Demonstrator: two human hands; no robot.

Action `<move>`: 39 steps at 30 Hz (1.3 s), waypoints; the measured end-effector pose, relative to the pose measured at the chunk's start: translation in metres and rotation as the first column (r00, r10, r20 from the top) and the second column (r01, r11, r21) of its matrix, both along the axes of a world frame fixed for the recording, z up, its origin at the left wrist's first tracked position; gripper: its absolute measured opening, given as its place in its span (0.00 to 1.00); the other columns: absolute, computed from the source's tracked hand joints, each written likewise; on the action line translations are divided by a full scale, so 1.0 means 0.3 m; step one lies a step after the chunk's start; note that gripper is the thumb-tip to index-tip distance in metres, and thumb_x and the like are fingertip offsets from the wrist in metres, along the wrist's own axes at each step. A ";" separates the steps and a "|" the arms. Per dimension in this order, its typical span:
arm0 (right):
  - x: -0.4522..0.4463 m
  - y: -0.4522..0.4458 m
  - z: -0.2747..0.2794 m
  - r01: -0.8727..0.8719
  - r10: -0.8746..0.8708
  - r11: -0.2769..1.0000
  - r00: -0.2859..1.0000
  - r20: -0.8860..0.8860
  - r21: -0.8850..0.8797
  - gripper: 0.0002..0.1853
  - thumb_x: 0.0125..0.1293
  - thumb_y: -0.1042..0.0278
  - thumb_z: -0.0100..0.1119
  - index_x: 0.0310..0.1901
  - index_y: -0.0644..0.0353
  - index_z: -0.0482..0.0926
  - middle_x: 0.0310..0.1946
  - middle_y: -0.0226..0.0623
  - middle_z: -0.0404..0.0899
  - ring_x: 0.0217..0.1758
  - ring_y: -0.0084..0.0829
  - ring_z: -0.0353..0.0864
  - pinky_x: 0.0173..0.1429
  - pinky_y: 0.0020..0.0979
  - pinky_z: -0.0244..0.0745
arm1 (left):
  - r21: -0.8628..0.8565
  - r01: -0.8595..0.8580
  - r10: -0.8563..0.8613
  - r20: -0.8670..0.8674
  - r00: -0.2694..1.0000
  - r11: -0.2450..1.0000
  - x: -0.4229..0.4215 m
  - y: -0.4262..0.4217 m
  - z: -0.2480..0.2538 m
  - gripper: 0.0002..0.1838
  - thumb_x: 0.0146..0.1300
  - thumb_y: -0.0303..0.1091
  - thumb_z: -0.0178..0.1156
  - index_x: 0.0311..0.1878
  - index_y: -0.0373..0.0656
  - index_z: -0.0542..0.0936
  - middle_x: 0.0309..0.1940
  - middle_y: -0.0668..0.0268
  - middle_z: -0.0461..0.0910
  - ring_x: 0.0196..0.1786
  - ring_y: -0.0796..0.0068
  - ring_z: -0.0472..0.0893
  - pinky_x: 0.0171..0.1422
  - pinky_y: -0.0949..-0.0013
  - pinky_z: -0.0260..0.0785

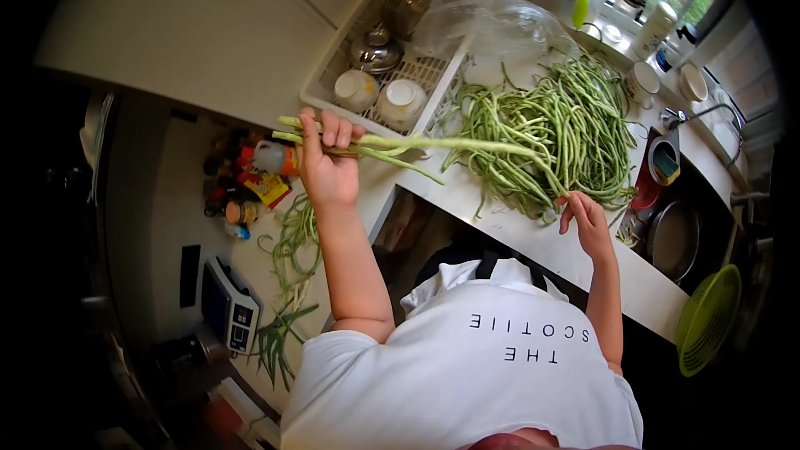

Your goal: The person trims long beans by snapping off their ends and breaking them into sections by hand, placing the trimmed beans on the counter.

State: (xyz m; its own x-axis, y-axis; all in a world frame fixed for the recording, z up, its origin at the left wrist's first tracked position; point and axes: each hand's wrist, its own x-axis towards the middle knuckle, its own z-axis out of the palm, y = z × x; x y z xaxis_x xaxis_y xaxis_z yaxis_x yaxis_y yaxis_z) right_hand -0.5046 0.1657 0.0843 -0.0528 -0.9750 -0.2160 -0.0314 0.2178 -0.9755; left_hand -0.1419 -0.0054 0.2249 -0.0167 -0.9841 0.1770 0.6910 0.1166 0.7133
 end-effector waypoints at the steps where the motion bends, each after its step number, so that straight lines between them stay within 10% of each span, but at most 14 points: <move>1: 0.019 -0.009 -0.011 -0.062 0.062 0.998 0.997 -0.040 0.003 0.19 0.81 0.60 0.43 0.47 0.67 0.80 0.20 0.30 0.78 0.27 0.19 0.74 0.39 0.24 0.68 | -0.023 0.009 -0.010 -0.002 1.000 1.000 0.048 0.012 0.001 0.09 0.78 0.42 0.49 0.45 0.48 0.72 0.26 0.74 0.61 0.29 0.80 0.64 0.46 0.69 0.66; 3: 0.063 -0.032 0.004 -0.163 0.167 0.986 0.972 -0.167 0.036 0.19 0.80 0.59 0.44 0.49 0.67 0.81 0.23 0.32 0.81 0.30 0.20 0.76 0.40 0.26 0.70 | -0.030 -0.073 0.074 0.030 0.997 0.997 0.127 0.049 0.038 0.10 0.79 0.43 0.48 0.46 0.48 0.72 0.22 0.76 0.54 0.23 0.85 0.53 0.29 0.78 0.47; 7: 0.142 -0.082 0.018 -0.219 0.222 0.975 0.967 -0.122 0.038 0.19 0.80 0.58 0.46 0.54 0.66 0.80 0.27 0.33 0.83 0.34 0.21 0.77 0.44 0.25 0.71 | -0.109 -0.324 0.340 0.407 0.848 0.940 0.339 0.200 0.208 0.10 0.79 0.41 0.47 0.46 0.46 0.71 0.19 0.78 0.53 0.19 0.88 0.51 0.22 0.80 0.45; 13: 0.218 -0.144 0.024 -0.276 0.294 0.955 0.923 -0.247 0.106 0.18 0.78 0.59 0.49 0.54 0.67 0.80 0.30 0.34 0.84 0.35 0.23 0.79 0.45 0.27 0.73 | -0.131 -0.510 0.311 0.906 0.286 0.850 0.471 0.256 0.259 0.13 0.76 0.44 0.53 0.47 0.43 0.75 0.22 0.75 0.64 0.22 0.88 0.60 0.27 0.80 0.50; 17: 0.262 -0.153 0.032 -0.303 0.324 0.946 0.911 -0.257 0.118 0.16 0.77 0.63 0.51 0.54 0.67 0.80 0.33 0.36 0.85 0.40 0.24 0.83 0.49 0.27 0.74 | -0.256 -0.427 0.152 0.953 -0.262 0.867 0.510 0.090 -0.001 0.13 0.71 0.42 0.58 0.46 0.42 0.79 0.30 0.56 0.82 0.31 0.64 0.81 0.38 0.62 0.71; 19: 0.269 -0.146 0.044 -0.304 0.327 0.944 0.906 -0.270 0.124 0.16 0.77 0.63 0.51 0.54 0.67 0.80 0.33 0.36 0.85 0.40 0.24 0.83 0.49 0.27 0.75 | -0.304 -0.371 0.194 0.932 -0.306 0.877 0.585 -0.005 -0.278 0.08 0.67 0.36 0.61 0.45 0.43 0.79 0.35 0.55 0.84 0.39 0.54 0.83 0.44 0.55 0.73; 21: 0.267 -0.133 0.045 -0.285 0.321 0.945 0.906 -0.276 0.162 0.15 0.76 0.64 0.52 0.54 0.67 0.79 0.33 0.37 0.86 0.40 0.25 0.84 0.49 0.27 0.75 | -0.343 -0.324 0.170 0.871 -0.460 0.882 0.634 -0.075 -0.550 0.23 0.66 0.37 0.63 0.61 0.38 0.73 0.61 0.52 0.74 0.60 0.50 0.75 0.60 0.55 0.70; 27: 0.205 -0.083 0.025 -0.189 0.241 0.964 0.919 -0.312 0.188 0.13 0.76 0.66 0.53 0.52 0.67 0.80 0.33 0.38 0.86 0.41 0.27 0.85 0.49 0.28 0.76 | -0.195 -0.296 -0.036 0.779 -0.626 0.935 0.558 -0.071 -0.768 0.52 0.61 0.49 0.69 0.80 0.47 0.49 0.75 0.49 0.56 0.75 0.47 0.58 0.77 0.46 0.49; 39: 0.153 -0.045 -0.043 0.060 -0.091 0.994 0.900 -0.425 -0.087 0.06 0.69 0.72 0.60 0.38 0.65 0.83 0.36 0.35 0.81 0.37 0.29 0.78 0.40 0.29 0.71 | -0.379 -0.144 0.184 0.705 -0.685 0.914 0.538 -0.081 -0.726 0.48 0.58 0.40 0.71 0.78 0.47 0.55 0.71 0.52 0.63 0.70 0.48 0.67 0.68 0.47 0.63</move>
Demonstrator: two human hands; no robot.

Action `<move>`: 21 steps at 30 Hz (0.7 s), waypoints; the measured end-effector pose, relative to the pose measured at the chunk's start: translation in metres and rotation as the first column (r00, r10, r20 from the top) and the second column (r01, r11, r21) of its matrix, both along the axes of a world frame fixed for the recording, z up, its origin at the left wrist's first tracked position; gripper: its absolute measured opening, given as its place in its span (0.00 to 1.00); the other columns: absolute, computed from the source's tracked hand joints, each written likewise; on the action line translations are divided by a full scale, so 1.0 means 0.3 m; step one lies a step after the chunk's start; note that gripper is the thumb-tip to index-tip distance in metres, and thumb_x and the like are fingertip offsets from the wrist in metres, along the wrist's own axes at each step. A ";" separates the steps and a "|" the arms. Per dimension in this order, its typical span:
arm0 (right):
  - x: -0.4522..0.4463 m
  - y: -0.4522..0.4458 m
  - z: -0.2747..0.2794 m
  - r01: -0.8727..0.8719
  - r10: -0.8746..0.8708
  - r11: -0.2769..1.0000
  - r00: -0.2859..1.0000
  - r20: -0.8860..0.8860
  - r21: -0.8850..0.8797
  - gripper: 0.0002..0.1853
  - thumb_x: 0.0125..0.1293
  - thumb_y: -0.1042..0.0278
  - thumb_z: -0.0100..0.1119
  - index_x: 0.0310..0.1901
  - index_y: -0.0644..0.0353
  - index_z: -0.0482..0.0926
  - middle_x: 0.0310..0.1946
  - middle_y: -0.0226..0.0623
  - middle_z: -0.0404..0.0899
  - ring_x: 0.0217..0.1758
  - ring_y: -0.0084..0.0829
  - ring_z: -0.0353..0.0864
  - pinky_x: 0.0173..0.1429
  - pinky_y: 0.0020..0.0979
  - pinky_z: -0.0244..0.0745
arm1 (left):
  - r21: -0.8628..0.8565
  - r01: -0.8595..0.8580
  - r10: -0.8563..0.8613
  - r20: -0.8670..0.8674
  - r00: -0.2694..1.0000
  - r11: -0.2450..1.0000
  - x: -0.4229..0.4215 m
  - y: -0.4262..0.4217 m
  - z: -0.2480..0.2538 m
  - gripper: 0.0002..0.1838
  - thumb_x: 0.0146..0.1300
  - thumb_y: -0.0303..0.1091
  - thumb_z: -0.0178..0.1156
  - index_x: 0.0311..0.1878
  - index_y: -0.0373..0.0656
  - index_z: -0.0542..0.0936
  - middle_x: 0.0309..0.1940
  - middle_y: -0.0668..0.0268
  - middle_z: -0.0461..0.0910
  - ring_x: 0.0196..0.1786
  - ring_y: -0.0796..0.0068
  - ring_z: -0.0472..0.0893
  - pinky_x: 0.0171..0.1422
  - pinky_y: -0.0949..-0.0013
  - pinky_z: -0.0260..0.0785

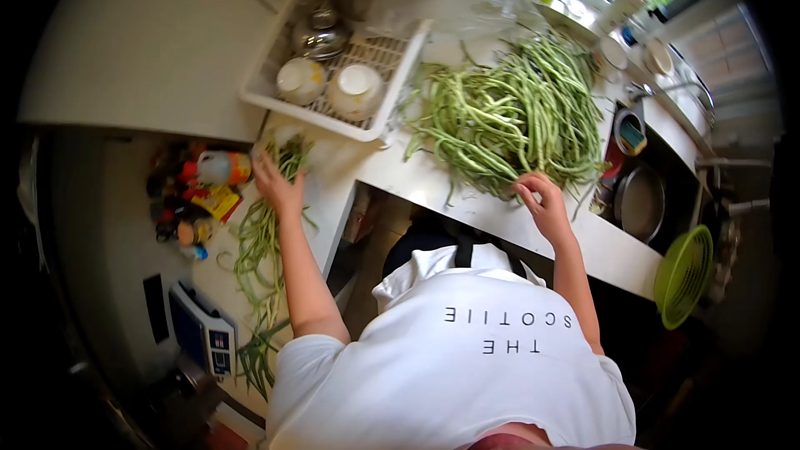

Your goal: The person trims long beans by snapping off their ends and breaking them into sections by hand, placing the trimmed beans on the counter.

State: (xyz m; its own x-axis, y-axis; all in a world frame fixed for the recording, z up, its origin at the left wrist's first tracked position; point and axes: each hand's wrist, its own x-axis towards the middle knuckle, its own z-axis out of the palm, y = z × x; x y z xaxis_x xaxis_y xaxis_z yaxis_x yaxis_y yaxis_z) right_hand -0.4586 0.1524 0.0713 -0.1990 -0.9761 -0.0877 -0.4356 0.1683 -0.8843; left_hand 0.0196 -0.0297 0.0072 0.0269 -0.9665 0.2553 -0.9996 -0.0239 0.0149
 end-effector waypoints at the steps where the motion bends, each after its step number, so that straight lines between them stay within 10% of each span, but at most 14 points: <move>1: -0.017 0.005 -0.022 0.008 -0.009 0.999 0.999 -0.036 -0.048 0.05 0.68 0.71 0.62 0.38 0.64 0.83 0.38 0.34 0.81 0.36 0.30 0.78 0.40 0.29 0.71 | -0.221 0.048 -0.082 -0.149 0.985 0.974 -0.058 0.022 0.041 0.41 0.58 0.36 0.70 0.73 0.46 0.62 0.67 0.52 0.67 0.67 0.49 0.69 0.66 0.49 0.64; 2: -0.035 0.010 -0.029 0.019 -0.020 1.000 0.998 -0.056 -0.025 0.06 0.67 0.70 0.63 0.38 0.64 0.83 0.38 0.34 0.81 0.36 0.31 0.78 0.40 0.29 0.71 | -0.431 0.053 -0.188 -0.277 0.942 0.901 -0.115 0.041 0.064 0.34 0.58 0.32 0.69 0.69 0.45 0.69 0.63 0.53 0.70 0.65 0.50 0.71 0.64 0.51 0.66; 5: -0.069 0.021 -0.078 0.102 -0.102 0.995 0.993 -0.061 -0.005 0.07 0.66 0.68 0.64 0.37 0.63 0.83 0.39 0.34 0.81 0.36 0.32 0.79 0.40 0.30 0.72 | -0.346 0.208 -0.372 -0.520 0.769 0.915 -0.359 0.132 0.061 0.20 0.58 0.27 0.67 0.55 0.43 0.79 0.53 0.55 0.74 0.57 0.51 0.74 0.61 0.53 0.67; 15: -0.087 -0.048 -0.144 0.159 -0.181 0.983 0.752 -0.634 -0.092 0.10 0.57 0.62 0.68 0.34 0.56 0.80 0.30 0.36 0.75 0.35 0.42 0.80 0.39 0.42 0.75 | -0.255 0.880 -0.809 -0.550 0.209 0.401 -1.146 0.167 0.192 0.16 0.60 0.21 0.61 0.51 0.42 0.82 0.49 0.61 0.82 0.53 0.58 0.80 0.60 0.57 0.71; 19: -0.138 -0.025 0.004 0.176 -0.220 0.966 0.945 -0.241 -0.191 0.08 0.63 0.66 0.65 0.39 0.60 0.81 0.33 0.37 0.80 0.35 0.36 0.81 0.42 0.35 0.77 | -0.081 0.987 -0.889 -0.449 0.088 0.139 -1.240 0.143 0.246 0.12 0.66 0.28 0.58 0.52 0.41 0.80 0.45 0.61 0.80 0.53 0.56 0.78 0.63 0.55 0.67; 21: -0.211 0.012 0.107 0.306 -0.267 0.952 0.876 0.401 -0.033 0.12 0.67 0.68 0.64 0.49 0.63 0.82 0.41 0.33 0.84 0.40 0.25 0.83 0.47 0.27 0.76 | -0.102 0.981 -0.866 -0.491 0.095 0.166 -1.257 0.134 0.329 0.10 0.66 0.28 0.57 0.49 0.40 0.80 0.41 0.60 0.79 0.50 0.55 0.78 0.58 0.55 0.68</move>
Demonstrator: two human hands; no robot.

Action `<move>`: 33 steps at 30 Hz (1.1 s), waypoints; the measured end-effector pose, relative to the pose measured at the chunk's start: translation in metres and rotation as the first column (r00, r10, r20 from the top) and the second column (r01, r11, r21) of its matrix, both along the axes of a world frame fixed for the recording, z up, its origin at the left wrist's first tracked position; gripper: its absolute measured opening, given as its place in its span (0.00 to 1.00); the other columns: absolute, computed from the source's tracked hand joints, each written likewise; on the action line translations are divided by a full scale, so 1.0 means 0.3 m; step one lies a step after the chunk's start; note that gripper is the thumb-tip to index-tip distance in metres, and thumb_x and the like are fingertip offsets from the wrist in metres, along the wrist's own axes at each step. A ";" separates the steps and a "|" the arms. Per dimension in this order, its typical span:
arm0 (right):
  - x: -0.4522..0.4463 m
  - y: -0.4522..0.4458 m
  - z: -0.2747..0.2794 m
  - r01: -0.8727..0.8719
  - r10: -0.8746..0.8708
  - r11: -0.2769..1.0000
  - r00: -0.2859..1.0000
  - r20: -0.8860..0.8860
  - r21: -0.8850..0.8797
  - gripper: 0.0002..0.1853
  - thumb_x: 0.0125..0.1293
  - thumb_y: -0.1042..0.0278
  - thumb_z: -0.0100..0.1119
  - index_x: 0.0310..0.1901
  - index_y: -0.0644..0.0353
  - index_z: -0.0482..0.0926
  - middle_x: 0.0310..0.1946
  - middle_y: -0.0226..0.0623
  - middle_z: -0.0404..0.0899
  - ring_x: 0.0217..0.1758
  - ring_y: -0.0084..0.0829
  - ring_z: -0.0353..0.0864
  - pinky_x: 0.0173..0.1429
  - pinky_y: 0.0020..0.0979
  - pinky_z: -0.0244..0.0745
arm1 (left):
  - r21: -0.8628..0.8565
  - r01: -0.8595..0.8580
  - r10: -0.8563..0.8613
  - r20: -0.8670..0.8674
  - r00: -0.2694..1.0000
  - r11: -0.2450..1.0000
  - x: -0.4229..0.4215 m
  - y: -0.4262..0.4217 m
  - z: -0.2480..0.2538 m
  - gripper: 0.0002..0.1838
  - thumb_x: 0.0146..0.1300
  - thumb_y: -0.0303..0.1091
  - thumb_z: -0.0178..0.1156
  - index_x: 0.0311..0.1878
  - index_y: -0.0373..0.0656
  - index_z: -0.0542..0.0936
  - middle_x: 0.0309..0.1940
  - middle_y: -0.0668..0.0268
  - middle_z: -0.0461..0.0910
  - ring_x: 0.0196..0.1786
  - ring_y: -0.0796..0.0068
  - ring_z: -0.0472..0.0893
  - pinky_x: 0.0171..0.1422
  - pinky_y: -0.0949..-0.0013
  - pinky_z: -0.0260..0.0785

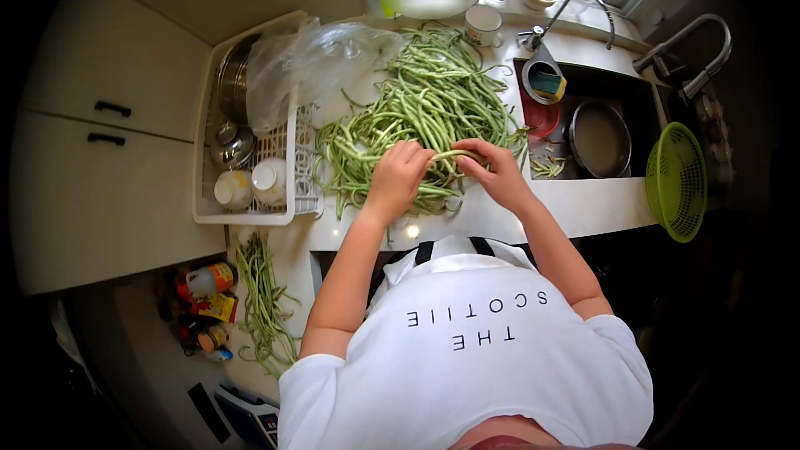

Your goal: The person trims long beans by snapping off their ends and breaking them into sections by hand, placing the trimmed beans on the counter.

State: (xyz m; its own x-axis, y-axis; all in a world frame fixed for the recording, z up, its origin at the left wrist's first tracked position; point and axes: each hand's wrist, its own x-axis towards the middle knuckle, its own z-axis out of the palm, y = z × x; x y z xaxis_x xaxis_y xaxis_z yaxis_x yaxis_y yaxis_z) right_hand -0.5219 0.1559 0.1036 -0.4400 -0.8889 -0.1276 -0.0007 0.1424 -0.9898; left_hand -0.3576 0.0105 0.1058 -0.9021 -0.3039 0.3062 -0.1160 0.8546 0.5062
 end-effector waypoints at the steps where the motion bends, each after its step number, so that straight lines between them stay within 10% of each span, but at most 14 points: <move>1: -0.032 0.019 0.043 -0.017 0.017 1.000 1.000 -0.006 -0.016 0.16 0.68 0.71 0.64 0.57 0.62 0.81 0.45 0.32 0.85 0.44 0.19 0.81 0.49 0.23 0.75 | 0.060 -0.058 0.060 -0.019 0.998 0.996 -0.004 0.002 0.044 0.08 0.67 0.28 0.57 0.47 0.40 0.80 0.38 0.58 0.78 0.46 0.54 0.77 0.53 0.55 0.70; 9: -0.065 0.073 0.199 0.020 -0.031 0.987 0.997 -0.064 -0.161 0.15 0.67 0.73 0.64 0.54 0.62 0.82 0.40 0.33 0.86 0.41 0.22 0.83 0.45 0.26 0.76 | 0.027 -0.105 0.108 -0.134 0.985 0.994 0.020 0.044 0.186 0.07 0.66 0.28 0.58 0.46 0.40 0.79 0.33 0.59 0.76 0.39 0.54 0.77 0.41 0.55 0.70; 14: -0.041 0.043 0.212 -0.163 -0.081 0.937 0.761 -0.644 -0.310 0.08 0.63 0.72 0.66 0.43 0.61 0.83 0.34 0.41 0.83 0.34 0.38 0.82 0.39 0.34 0.76 | 0.273 -0.101 0.119 -0.052 0.992 0.957 0.010 0.095 0.268 0.08 0.67 0.30 0.59 0.47 0.40 0.80 0.34 0.58 0.81 0.33 0.56 0.81 0.37 0.59 0.72; 33: 0.021 0.022 0.238 -0.202 -0.214 0.907 0.532 -0.819 -0.368 0.09 0.53 0.76 0.67 0.37 0.60 0.80 0.29 0.34 0.80 0.32 0.37 0.80 0.39 0.35 0.74 | 0.370 -0.063 0.086 -0.046 0.995 0.927 0.010 0.140 0.242 0.09 0.73 0.33 0.54 0.41 0.36 0.78 0.27 0.58 0.79 0.27 0.60 0.78 0.33 0.64 0.67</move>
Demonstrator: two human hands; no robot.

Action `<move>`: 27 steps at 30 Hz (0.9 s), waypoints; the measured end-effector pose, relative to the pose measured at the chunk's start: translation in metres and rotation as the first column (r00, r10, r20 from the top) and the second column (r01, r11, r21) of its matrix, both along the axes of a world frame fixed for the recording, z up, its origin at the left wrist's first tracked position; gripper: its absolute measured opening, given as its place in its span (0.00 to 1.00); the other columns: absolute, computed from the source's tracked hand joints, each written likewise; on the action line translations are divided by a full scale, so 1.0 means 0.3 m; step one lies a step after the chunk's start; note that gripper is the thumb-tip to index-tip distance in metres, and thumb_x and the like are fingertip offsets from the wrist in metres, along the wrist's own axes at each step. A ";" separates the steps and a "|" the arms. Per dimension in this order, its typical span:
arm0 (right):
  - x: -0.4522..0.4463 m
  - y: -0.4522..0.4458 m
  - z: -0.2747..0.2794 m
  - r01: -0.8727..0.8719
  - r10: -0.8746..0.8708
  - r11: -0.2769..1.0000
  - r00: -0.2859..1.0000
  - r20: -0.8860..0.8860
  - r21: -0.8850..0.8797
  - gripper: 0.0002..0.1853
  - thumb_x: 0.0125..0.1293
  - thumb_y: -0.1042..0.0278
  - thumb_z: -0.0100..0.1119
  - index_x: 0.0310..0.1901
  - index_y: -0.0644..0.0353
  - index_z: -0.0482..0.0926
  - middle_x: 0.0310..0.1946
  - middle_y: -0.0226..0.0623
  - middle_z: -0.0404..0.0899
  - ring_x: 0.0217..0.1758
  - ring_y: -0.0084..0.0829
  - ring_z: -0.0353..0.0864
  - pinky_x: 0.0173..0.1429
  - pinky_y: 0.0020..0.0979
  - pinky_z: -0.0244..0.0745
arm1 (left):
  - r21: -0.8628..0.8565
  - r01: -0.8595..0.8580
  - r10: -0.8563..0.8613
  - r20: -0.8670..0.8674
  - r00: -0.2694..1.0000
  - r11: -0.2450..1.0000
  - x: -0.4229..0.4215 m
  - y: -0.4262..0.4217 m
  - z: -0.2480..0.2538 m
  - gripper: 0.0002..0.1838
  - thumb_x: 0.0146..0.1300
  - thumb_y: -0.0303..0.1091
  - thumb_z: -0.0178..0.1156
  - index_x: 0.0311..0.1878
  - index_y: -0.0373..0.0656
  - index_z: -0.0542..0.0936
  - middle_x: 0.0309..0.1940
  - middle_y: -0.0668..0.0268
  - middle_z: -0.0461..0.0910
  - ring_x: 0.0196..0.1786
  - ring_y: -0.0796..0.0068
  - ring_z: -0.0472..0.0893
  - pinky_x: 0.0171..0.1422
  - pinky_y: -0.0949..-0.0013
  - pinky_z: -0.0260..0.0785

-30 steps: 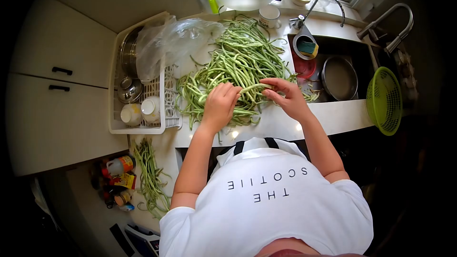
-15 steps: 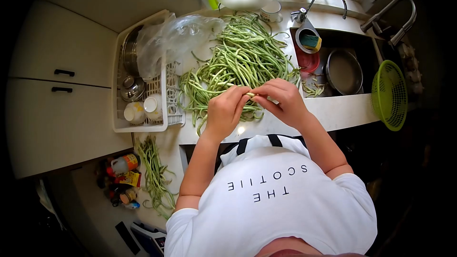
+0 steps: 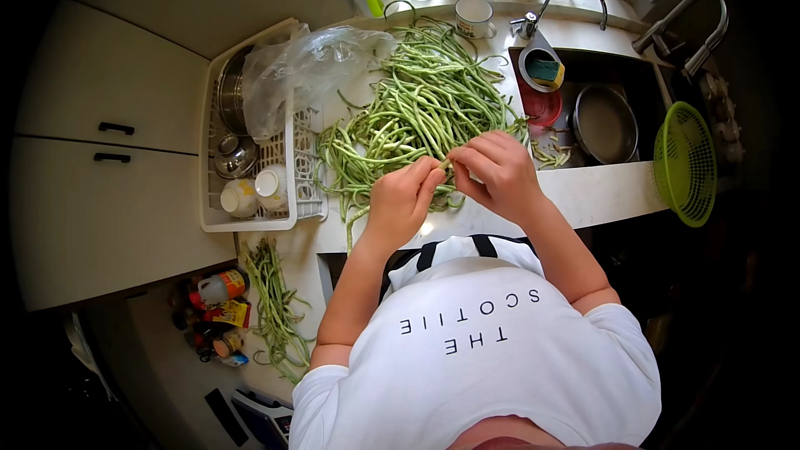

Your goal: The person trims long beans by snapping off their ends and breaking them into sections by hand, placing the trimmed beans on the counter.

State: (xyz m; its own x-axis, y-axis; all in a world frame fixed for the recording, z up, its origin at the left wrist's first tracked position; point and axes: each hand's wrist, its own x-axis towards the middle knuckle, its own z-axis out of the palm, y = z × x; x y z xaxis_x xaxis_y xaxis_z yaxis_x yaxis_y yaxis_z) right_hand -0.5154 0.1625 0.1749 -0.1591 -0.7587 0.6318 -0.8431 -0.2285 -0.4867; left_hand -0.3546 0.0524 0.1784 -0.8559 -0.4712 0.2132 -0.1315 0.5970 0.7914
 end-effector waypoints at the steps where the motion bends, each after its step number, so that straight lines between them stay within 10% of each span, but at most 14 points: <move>1: 0.000 -0.005 -0.016 0.046 -0.047 0.998 0.999 -0.023 -0.041 0.08 0.52 0.76 0.66 0.36 0.60 0.80 0.29 0.34 0.80 0.32 0.37 0.80 0.39 0.35 0.74 | 0.010 -0.022 0.022 0.023 0.999 1.000 -0.006 0.009 0.001 0.10 0.73 0.34 0.54 0.40 0.36 0.78 0.26 0.58 0.79 0.26 0.61 0.78 0.32 0.64 0.67; 5: -0.022 -0.025 -0.087 0.130 -0.129 0.989 0.992 0.016 -0.064 0.07 0.53 0.76 0.65 0.35 0.60 0.81 0.26 0.35 0.79 0.30 0.37 0.80 0.38 0.35 0.74 | 0.004 -0.063 0.063 0.022 0.998 0.998 -0.046 0.024 0.000 0.10 0.73 0.35 0.53 0.39 0.37 0.78 0.24 0.57 0.78 0.24 0.61 0.76 0.30 0.63 0.65; 11: -0.394 0.151 -0.239 0.679 -0.690 0.723 0.718 0.087 0.127 0.10 0.64 0.61 0.64 0.32 0.59 0.85 0.30 0.39 0.85 0.30 0.38 0.84 0.35 0.37 0.77 | 0.038 -0.190 0.190 -0.014 0.982 0.981 0.009 -0.016 -0.007 0.12 0.76 0.38 0.51 0.39 0.41 0.77 0.19 0.66 0.70 0.18 0.73 0.67 0.26 0.66 0.59; 13: -0.447 0.251 -0.223 0.698 -0.655 0.376 0.666 -0.358 0.609 0.17 0.65 0.52 0.63 0.29 0.57 0.87 0.28 0.39 0.85 0.31 0.39 0.85 0.36 0.39 0.78 | 0.564 -0.231 0.351 -0.113 0.930 0.793 0.054 -0.060 0.003 0.12 0.79 0.41 0.47 0.42 0.45 0.74 0.19 0.74 0.62 0.19 0.80 0.60 0.25 0.71 0.55; 16: -0.443 0.276 -0.233 0.534 -0.668 0.291 0.708 -0.231 0.794 0.14 0.66 0.56 0.62 0.35 0.58 0.88 0.28 0.38 0.86 0.33 0.39 0.87 0.41 0.38 0.80 | 0.687 -0.040 0.370 -0.341 0.864 0.726 0.052 -0.113 0.041 0.12 0.80 0.44 0.44 0.46 0.47 0.71 0.23 0.76 0.59 0.23 0.82 0.57 0.28 0.75 0.55; 18: -0.376 0.250 -0.301 0.349 -0.504 0.825 0.810 0.298 0.445 0.11 0.67 0.69 0.61 0.49 0.59 0.85 0.40 0.40 0.87 0.42 0.34 0.87 0.48 0.35 0.80 | 0.753 0.156 0.429 -0.517 0.741 0.639 0.030 -0.121 0.070 0.11 0.81 0.43 0.43 0.47 0.46 0.70 0.25 0.73 0.60 0.27 0.82 0.60 0.32 0.76 0.57; 20: -0.230 0.141 -0.190 0.028 -0.205 0.933 0.861 0.465 0.359 0.23 0.67 0.74 0.61 0.64 0.57 0.74 0.56 0.41 0.80 0.58 0.35 0.80 0.61 0.34 0.75 | 0.754 0.234 0.419 -0.562 0.714 0.613 0.001 -0.129 0.087 0.12 0.81 0.43 0.42 0.47 0.47 0.70 0.26 0.73 0.60 0.27 0.82 0.60 0.33 0.76 0.57; 25: 0.030 -0.014 -0.077 -0.323 0.177 0.930 0.810 0.558 0.174 0.25 0.71 0.65 0.60 0.68 0.59 0.70 0.59 0.44 0.77 0.60 0.33 0.77 0.66 0.32 0.70 | 0.718 0.393 0.444 -0.676 0.587 0.574 -0.031 -0.148 0.126 0.10 0.80 0.41 0.44 0.47 0.47 0.70 0.26 0.73 0.59 0.29 0.81 0.60 0.34 0.75 0.57; 27: 0.016 -0.034 -0.048 -0.647 0.007 0.627 0.561 0.828 0.434 0.24 0.72 0.64 0.57 0.67 0.60 0.70 0.49 0.38 0.83 0.49 0.29 0.82 0.59 0.31 0.75 | 0.710 0.378 0.475 -0.689 0.548 0.594 0.003 -0.179 0.139 0.09 0.80 0.40 0.46 0.47 0.46 0.71 0.27 0.72 0.59 0.29 0.80 0.60 0.34 0.75 0.57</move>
State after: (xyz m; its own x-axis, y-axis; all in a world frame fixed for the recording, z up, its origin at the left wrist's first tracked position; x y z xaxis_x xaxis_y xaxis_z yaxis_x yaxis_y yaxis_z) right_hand -0.5106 0.1522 0.1604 0.0760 -0.9689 -0.2355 -0.0744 0.2300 -0.9703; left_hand -0.3537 -0.0012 0.2200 -0.4885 -0.8244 0.2858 0.7441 -0.2225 0.6300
